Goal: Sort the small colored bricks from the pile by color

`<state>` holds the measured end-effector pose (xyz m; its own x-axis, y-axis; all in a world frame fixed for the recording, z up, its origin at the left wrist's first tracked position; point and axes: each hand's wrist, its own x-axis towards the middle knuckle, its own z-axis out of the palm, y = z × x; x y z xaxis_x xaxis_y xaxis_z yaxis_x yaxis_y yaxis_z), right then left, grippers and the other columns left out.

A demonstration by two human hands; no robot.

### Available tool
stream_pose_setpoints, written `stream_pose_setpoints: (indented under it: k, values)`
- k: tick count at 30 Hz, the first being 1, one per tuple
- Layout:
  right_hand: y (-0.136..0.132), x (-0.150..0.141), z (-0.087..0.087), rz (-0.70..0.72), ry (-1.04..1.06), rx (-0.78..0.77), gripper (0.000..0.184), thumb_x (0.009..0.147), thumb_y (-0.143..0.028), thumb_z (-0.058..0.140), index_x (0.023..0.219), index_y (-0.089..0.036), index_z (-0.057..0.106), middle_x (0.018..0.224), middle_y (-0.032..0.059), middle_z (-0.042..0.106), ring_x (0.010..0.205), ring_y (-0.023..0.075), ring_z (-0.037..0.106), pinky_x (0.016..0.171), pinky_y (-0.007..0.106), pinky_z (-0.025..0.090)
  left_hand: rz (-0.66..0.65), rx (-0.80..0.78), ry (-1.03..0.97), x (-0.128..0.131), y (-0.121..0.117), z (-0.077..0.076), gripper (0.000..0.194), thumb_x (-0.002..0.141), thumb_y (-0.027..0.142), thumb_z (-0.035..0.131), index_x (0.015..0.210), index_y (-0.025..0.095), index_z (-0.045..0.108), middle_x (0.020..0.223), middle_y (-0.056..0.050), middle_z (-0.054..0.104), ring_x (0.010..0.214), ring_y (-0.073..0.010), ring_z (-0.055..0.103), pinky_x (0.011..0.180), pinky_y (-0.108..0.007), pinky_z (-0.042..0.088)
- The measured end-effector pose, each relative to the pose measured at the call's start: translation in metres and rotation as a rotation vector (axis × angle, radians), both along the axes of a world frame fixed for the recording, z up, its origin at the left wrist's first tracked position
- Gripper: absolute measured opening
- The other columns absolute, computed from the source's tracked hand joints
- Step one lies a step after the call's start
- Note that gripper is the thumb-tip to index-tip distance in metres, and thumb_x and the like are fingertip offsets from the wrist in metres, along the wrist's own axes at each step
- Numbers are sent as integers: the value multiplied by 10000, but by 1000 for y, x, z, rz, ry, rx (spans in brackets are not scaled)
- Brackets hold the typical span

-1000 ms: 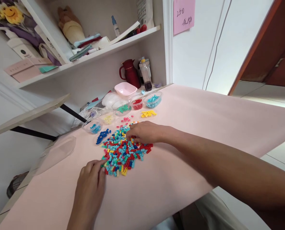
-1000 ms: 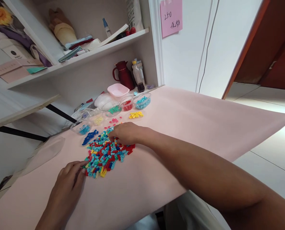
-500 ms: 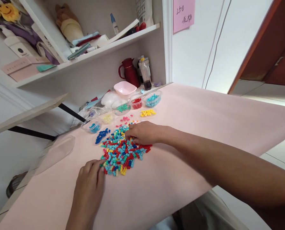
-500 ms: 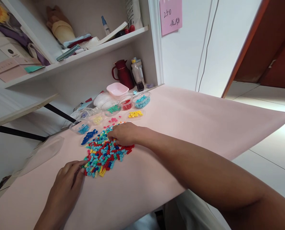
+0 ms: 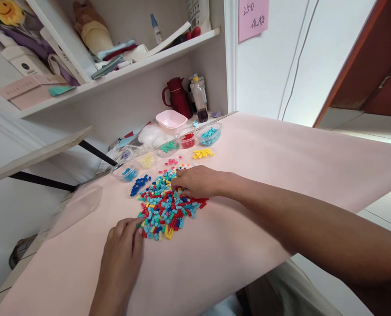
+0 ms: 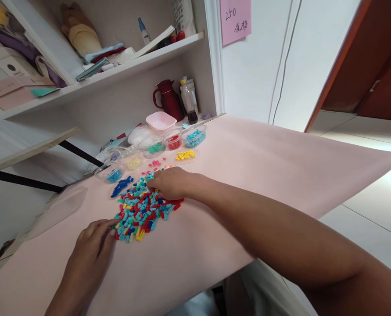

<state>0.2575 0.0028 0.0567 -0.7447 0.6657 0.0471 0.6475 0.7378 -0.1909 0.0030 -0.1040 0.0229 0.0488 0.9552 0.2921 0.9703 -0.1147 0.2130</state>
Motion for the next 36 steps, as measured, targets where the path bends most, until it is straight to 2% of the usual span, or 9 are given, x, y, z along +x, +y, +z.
stream_pose_setpoints:
  k: [12, 36]
  values:
    - [-1, 0, -1, -3, 7, 4, 306, 841, -258, 492, 1139, -257, 562, 1139, 77, 588, 890, 218, 588, 540, 264, 307, 9, -26, 16, 1, 0, 0, 384, 857, 368, 380, 1095, 215, 640, 1071, -86, 594, 989, -248, 514, 879, -436, 432]
    - [2, 1, -5, 25, 10, 29, 328, 837, -283, 508, 1161, -256, 553, 1123, 75, 600, 896, 229, 593, 573, 272, 350, 8, -11, 30, 2, -1, -1, 388, 860, 368, 368, 1098, 215, 634, 1067, -81, 592, 981, -241, 513, 869, -428, 437]
